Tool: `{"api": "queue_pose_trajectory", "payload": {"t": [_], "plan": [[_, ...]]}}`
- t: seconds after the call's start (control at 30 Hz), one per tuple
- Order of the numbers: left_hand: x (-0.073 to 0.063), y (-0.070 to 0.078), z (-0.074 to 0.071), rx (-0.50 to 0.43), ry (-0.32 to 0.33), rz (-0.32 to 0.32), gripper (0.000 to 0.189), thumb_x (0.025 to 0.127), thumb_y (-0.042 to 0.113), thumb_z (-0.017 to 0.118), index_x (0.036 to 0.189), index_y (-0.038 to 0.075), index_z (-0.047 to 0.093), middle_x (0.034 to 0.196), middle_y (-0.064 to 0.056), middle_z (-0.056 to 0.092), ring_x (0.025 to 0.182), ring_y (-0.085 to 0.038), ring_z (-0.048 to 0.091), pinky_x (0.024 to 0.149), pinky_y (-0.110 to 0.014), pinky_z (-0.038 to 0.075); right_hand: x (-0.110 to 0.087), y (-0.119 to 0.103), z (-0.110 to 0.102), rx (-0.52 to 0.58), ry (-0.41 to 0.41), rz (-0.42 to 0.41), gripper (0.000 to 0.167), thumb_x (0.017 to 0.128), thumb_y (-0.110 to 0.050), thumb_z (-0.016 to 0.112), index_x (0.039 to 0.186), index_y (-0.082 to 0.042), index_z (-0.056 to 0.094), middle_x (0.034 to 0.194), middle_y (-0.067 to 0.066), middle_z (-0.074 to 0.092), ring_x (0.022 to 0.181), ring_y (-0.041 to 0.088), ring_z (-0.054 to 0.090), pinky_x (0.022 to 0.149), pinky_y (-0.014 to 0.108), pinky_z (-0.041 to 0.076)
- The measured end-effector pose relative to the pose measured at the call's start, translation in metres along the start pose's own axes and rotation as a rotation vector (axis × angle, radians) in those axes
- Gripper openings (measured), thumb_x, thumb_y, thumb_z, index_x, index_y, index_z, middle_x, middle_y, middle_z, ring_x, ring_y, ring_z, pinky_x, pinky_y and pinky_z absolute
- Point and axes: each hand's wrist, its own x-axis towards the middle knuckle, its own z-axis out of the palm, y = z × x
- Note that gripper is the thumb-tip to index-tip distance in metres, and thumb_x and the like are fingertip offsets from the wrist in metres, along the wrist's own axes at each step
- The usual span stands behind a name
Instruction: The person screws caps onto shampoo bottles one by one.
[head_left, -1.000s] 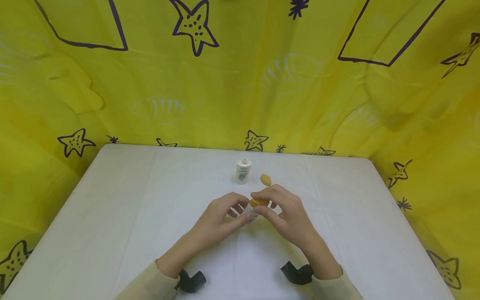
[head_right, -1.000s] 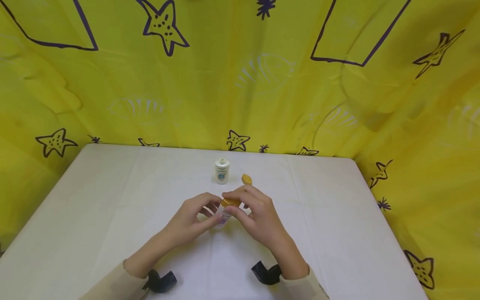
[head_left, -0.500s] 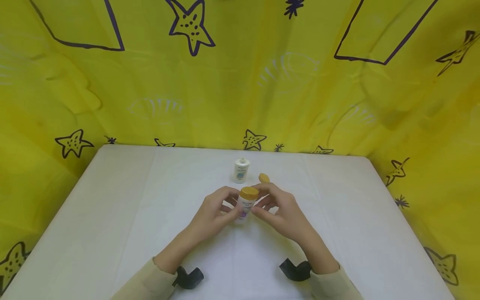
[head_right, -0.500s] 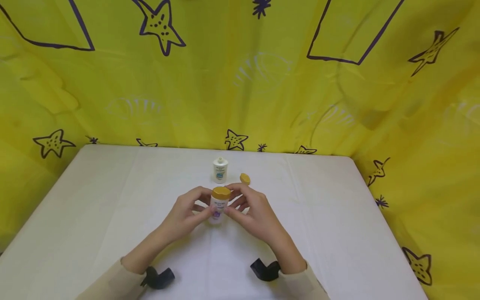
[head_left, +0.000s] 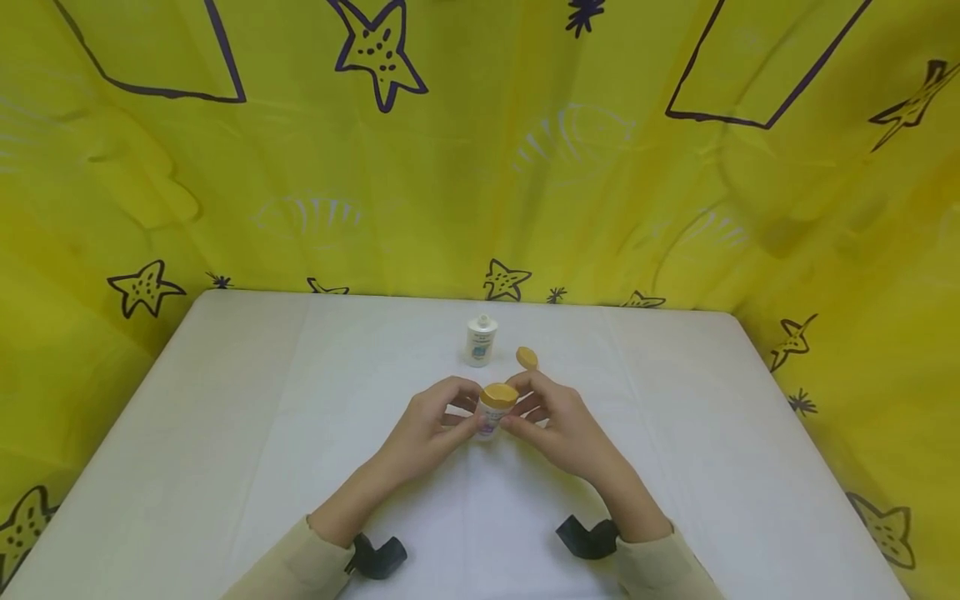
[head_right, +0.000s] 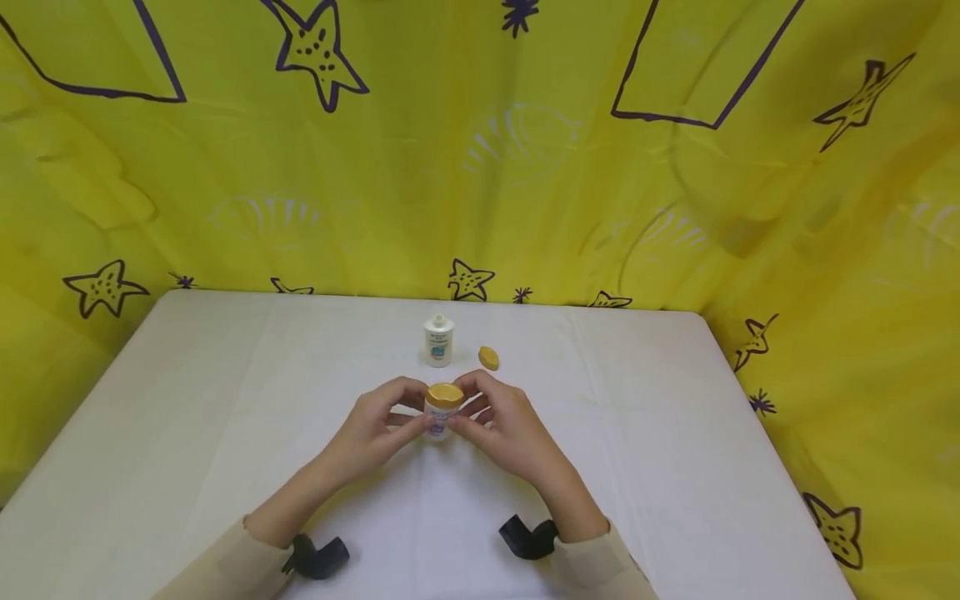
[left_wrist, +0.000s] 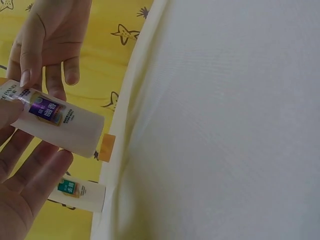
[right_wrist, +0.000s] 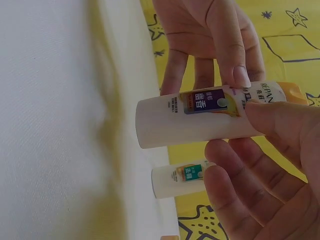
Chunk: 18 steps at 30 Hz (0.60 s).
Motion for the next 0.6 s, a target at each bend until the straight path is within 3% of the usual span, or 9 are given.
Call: {"api": "queue_pose_trajectory", "payload": {"t": [0.6], "plan": [[-0.0012, -0.01, -0.003, -0.048, -0.081, -0.095, 0.023, 0.095, 0.011, 0.068, 0.117, 0.009, 0.06, 0.118, -0.006, 0.065, 0.107, -0.027, 0.066, 0.088, -0.033, 0.057, 0.0, 0.0067, 0.0053, -0.009, -0.056, 0.034, 0.032, 0.087, -0.009, 0.077, 0.113, -0.019, 0.059, 0.108, -0.005, 0.068, 0.088, 0.012, 0.07, 0.075, 0.031, 0.058]]}}
